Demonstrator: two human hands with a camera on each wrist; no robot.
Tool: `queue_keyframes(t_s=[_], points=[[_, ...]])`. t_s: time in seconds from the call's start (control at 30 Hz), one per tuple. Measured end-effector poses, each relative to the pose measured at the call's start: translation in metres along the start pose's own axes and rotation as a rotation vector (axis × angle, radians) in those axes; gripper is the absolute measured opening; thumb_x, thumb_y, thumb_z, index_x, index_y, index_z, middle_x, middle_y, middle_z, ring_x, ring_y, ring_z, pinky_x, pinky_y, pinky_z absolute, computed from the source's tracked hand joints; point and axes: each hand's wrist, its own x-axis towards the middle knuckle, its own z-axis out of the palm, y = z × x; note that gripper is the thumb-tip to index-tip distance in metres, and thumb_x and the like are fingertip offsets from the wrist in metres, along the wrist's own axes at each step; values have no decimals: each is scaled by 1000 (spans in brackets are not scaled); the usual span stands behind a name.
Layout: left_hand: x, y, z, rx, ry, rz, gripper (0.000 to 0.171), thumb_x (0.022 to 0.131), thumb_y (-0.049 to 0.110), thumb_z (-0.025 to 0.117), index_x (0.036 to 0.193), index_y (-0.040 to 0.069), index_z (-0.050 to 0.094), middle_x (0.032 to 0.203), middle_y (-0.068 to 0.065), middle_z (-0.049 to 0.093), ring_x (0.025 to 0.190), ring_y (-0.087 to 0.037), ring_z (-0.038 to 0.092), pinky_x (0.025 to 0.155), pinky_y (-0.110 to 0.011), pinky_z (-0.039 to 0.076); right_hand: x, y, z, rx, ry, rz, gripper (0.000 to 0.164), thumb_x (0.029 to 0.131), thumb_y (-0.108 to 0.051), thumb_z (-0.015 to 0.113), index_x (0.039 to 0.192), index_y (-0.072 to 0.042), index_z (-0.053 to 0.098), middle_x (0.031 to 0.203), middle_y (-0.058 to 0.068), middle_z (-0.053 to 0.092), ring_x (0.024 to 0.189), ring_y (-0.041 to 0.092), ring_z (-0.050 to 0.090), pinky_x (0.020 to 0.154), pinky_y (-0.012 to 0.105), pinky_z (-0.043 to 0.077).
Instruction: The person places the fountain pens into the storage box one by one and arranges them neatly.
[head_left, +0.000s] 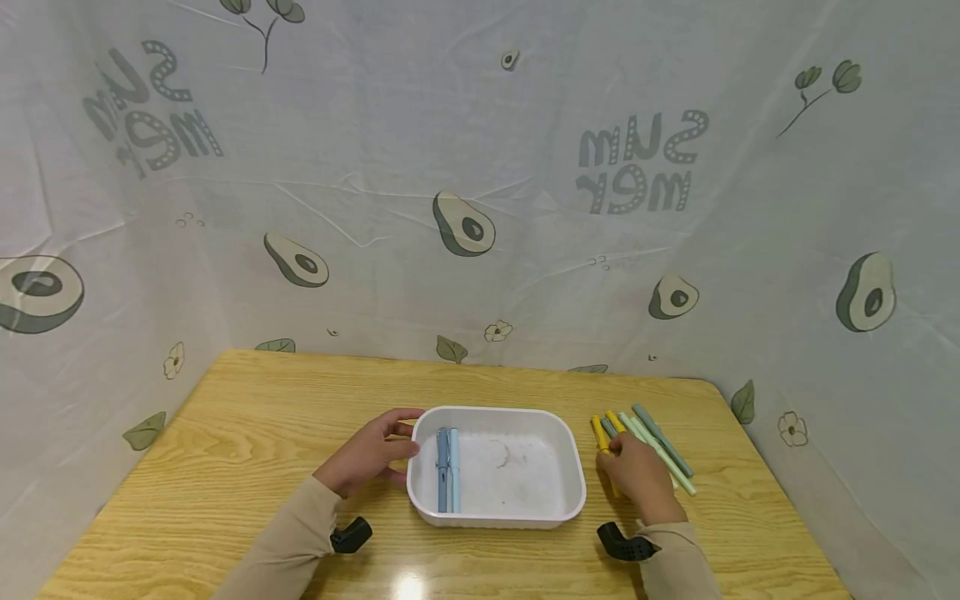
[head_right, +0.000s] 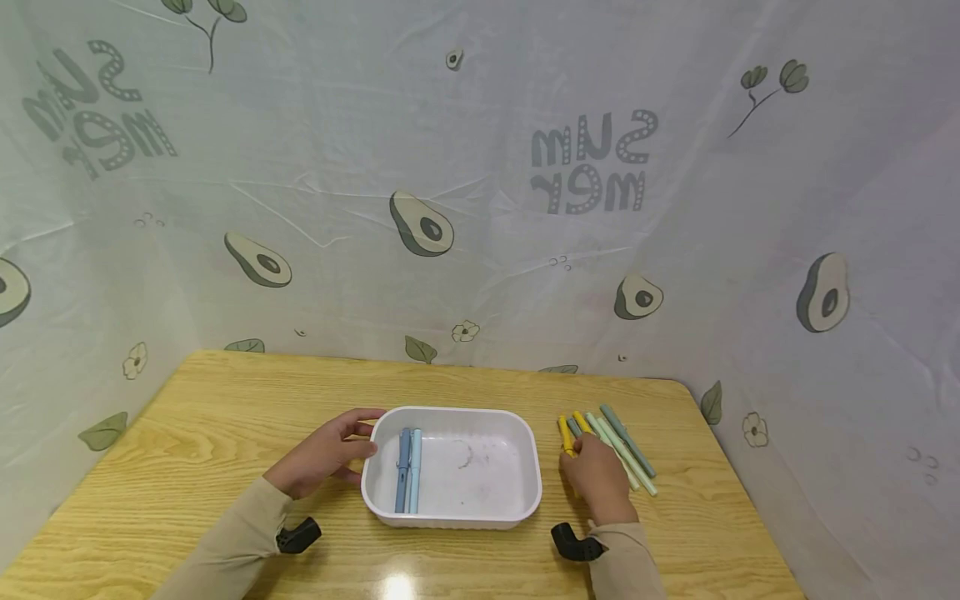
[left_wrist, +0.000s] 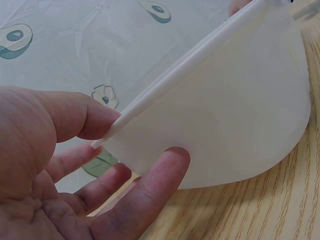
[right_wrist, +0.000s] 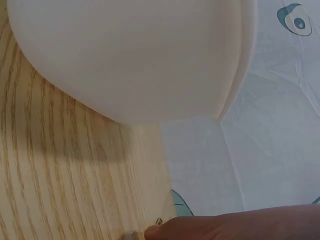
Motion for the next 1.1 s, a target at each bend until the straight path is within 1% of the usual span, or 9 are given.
queue_keyframes(t_s=[0.2,0.33,0.43,0.57,0.67,0.77,0.83,0.93,1.1], points=[[0,1,1,-2,8,-5,55,102,4,62,154,10,45,135,-27,50,106,-34,64,75,-47,65,2,-3,4,-3,25,-15,38,96,-20,64,122,8,62,110,23,69,84,27,64,68,43,55],[0,1,1,0,10,-4,55,102,4,62,154,10,45,135,-27,51,106,-34,64,75,-47,65,3,-4,6,-11,18,-11,30,98,-18,63,118,4,66,106,19,71,80,25,63,64,40,54],[0,1,1,0,7,-2,55,102,4,61,154,10,45,136,-27,51,107,-35,64,75,-47,65,3,-3,8,-16,9,4,26,97,-18,64,113,1,68,100,15,71,77,24,62,62,39,52],[0,1,1,1,5,-3,55,102,4,61,154,10,44,136,-27,51,107,-35,64,75,-48,64,3,-3,9,-17,6,28,27,92,-20,64,110,1,66,97,13,69,76,24,60,59,37,50],[0,0,1,-1,5,-5,55,101,4,61,154,10,44,136,-27,51,107,-35,64,74,-47,65,3,-4,9,-21,6,29,33,95,-24,64,115,2,65,102,17,69,79,26,61,61,38,51],[0,1,1,-5,3,-6,56,102,4,61,154,10,44,136,-27,50,108,-36,63,75,-48,64,4,-7,11,-35,17,-1,39,99,-27,63,121,5,63,107,20,70,80,26,62,62,40,53],[0,1,1,-7,2,-5,56,101,4,61,154,9,44,137,-28,50,108,-36,63,75,-48,64,5,-8,13,-39,23,-23,39,100,-26,62,122,5,63,106,20,70,78,25,62,61,38,52],[0,1,1,-7,2,-5,56,101,4,61,154,10,44,137,-28,50,108,-36,63,75,-49,64,7,-10,16,-29,27,-38,34,101,-23,61,119,5,64,99,17,70,72,23,59,56,35,48],[0,0,0,2,3,-6,56,102,4,61,154,10,44,137,-27,51,107,-35,64,75,-48,64,6,-11,17,-18,17,-21,30,100,-19,61,119,4,63,99,17,69,70,23,57,55,33,45]])
